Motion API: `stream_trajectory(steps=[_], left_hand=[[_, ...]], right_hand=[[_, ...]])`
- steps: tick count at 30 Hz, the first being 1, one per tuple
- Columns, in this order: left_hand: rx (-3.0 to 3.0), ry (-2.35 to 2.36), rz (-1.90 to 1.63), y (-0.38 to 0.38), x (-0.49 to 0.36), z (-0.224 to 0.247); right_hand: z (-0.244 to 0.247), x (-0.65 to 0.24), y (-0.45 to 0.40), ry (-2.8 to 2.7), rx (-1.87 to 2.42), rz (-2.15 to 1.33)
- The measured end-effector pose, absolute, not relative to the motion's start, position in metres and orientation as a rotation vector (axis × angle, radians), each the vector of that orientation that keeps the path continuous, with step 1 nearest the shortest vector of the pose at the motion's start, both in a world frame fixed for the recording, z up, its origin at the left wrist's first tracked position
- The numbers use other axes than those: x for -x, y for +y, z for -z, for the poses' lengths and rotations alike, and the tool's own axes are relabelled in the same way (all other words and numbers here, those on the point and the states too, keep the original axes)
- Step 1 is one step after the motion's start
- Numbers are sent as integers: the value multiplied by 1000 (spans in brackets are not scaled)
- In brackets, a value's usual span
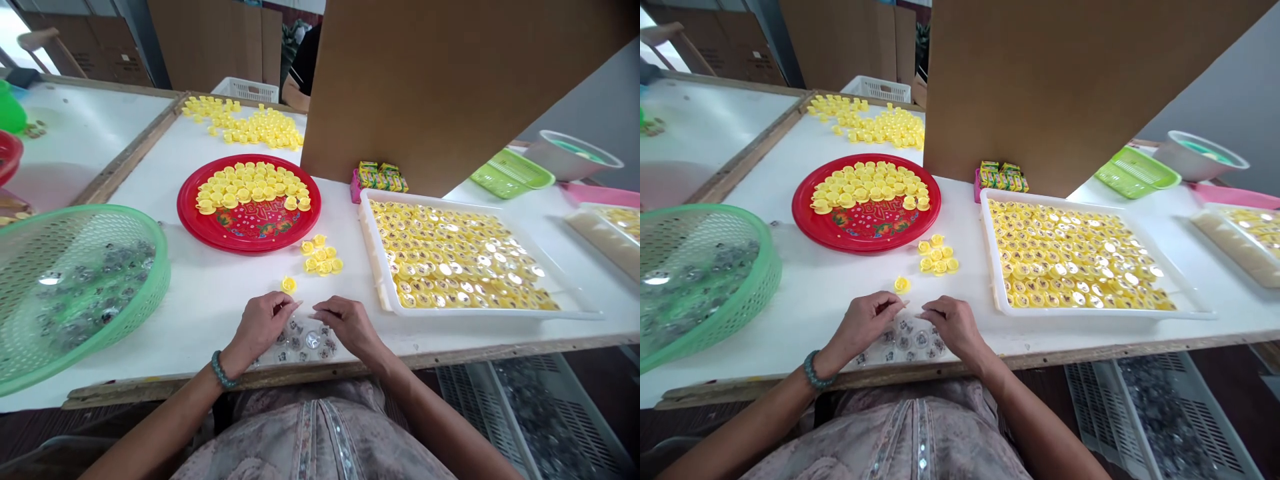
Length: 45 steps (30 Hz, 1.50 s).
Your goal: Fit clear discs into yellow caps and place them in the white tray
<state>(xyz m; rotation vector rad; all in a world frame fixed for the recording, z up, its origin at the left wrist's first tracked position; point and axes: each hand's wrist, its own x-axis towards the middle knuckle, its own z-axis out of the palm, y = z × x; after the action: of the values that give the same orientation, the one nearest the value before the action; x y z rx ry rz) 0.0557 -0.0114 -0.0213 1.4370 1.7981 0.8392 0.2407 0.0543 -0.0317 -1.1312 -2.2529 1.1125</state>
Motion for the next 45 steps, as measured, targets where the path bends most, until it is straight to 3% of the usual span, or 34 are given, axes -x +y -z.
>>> stream_trajectory(steps=[6, 14, 24, 34, 39, 45], left_hand=[[-748, 1340, -1015, -1, -67, 18], [-600, 1098, -923, -3, -57, 17], [-638, 1262, -1194, -1, -63, 18], [-502, 1268, -1229, 8, -82, 29], [-419, 1249, -1331, 9, -75, 24], [-473, 1265, -1324, 4, -78, 24]], right_hand=[[16, -224, 57, -2352, 914, -860], [19, -217, 56, -2447, 766, -850], [8, -218, 65, -2614, 854, -509], [21, -205, 63, -2081, 1225, -956], [14, -214, 63, -2107, 1062, -1016], [21, -215, 54, -2342, 830, -666]])
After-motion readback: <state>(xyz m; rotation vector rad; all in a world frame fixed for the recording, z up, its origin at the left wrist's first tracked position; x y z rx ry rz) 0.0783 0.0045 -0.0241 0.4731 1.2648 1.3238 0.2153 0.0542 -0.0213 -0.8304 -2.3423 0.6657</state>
